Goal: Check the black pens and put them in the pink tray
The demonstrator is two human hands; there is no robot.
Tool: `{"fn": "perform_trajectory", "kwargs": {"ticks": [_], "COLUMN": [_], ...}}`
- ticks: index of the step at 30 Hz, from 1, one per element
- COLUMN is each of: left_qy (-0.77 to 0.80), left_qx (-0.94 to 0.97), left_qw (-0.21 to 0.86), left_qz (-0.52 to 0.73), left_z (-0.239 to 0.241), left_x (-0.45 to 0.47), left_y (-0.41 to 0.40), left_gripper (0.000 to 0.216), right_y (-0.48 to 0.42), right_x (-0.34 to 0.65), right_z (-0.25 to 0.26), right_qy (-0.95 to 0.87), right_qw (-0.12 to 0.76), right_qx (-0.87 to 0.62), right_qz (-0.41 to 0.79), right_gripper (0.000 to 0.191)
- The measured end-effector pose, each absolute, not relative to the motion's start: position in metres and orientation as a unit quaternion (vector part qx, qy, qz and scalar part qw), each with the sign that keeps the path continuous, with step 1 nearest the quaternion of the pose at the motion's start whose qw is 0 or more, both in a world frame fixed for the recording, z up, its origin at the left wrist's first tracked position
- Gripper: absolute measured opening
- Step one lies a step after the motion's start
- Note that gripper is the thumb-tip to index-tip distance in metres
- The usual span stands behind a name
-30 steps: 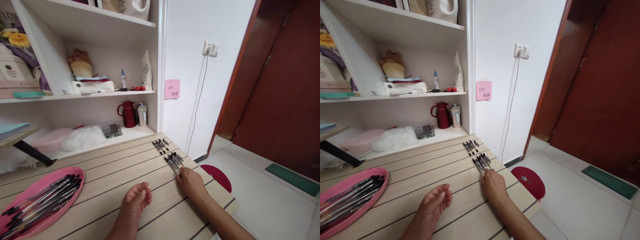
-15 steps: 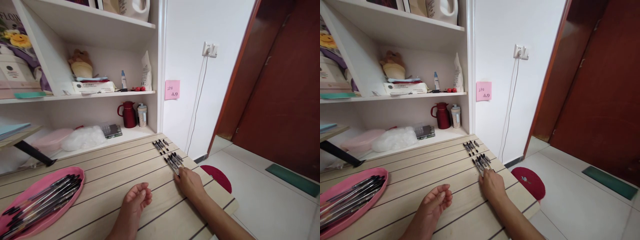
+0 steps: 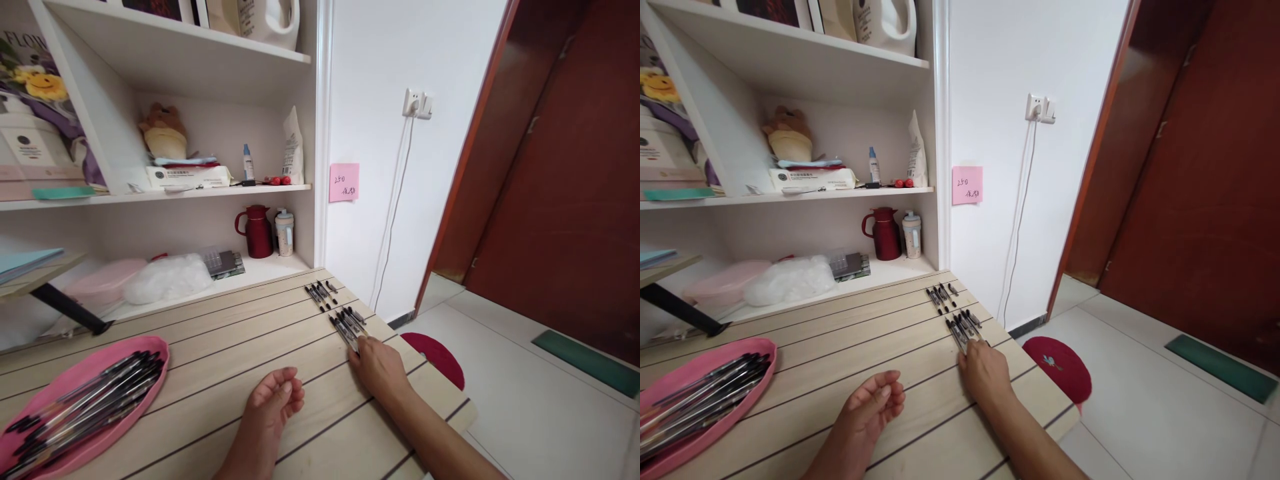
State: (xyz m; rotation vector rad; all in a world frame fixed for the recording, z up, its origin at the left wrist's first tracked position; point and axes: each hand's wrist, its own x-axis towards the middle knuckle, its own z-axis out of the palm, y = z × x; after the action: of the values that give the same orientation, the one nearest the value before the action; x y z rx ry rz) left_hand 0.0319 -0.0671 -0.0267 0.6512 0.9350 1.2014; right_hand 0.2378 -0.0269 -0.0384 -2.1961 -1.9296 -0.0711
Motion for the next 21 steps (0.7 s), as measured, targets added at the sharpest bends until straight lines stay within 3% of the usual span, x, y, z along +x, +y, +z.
{"fn": "perform_trajectory", "kwargs": {"ticks": [13, 21], "left_qy": [0.413, 0.438], "left_qx": [0.295, 0.417], "left_qw": [0.675, 0.630], "left_qz": [0.536, 0.487], "left_z": [-0.024, -0.027], "left_x": [0.031, 0.025], "left_y": [-0.068, -0.060], "left_gripper": [0.025, 0.022], "right_y": [-0.039, -0.079], "right_x": [0.240, 0.198], "right_z": [-0.037, -0.048], "right_qy": [-0.657, -0.756], "right_qw": [0.134, 0.157], "right_qx": [-0.740, -0.635], "right_qz": [-0.054, -0.016], "right_gripper": [0.029, 0.028]}}
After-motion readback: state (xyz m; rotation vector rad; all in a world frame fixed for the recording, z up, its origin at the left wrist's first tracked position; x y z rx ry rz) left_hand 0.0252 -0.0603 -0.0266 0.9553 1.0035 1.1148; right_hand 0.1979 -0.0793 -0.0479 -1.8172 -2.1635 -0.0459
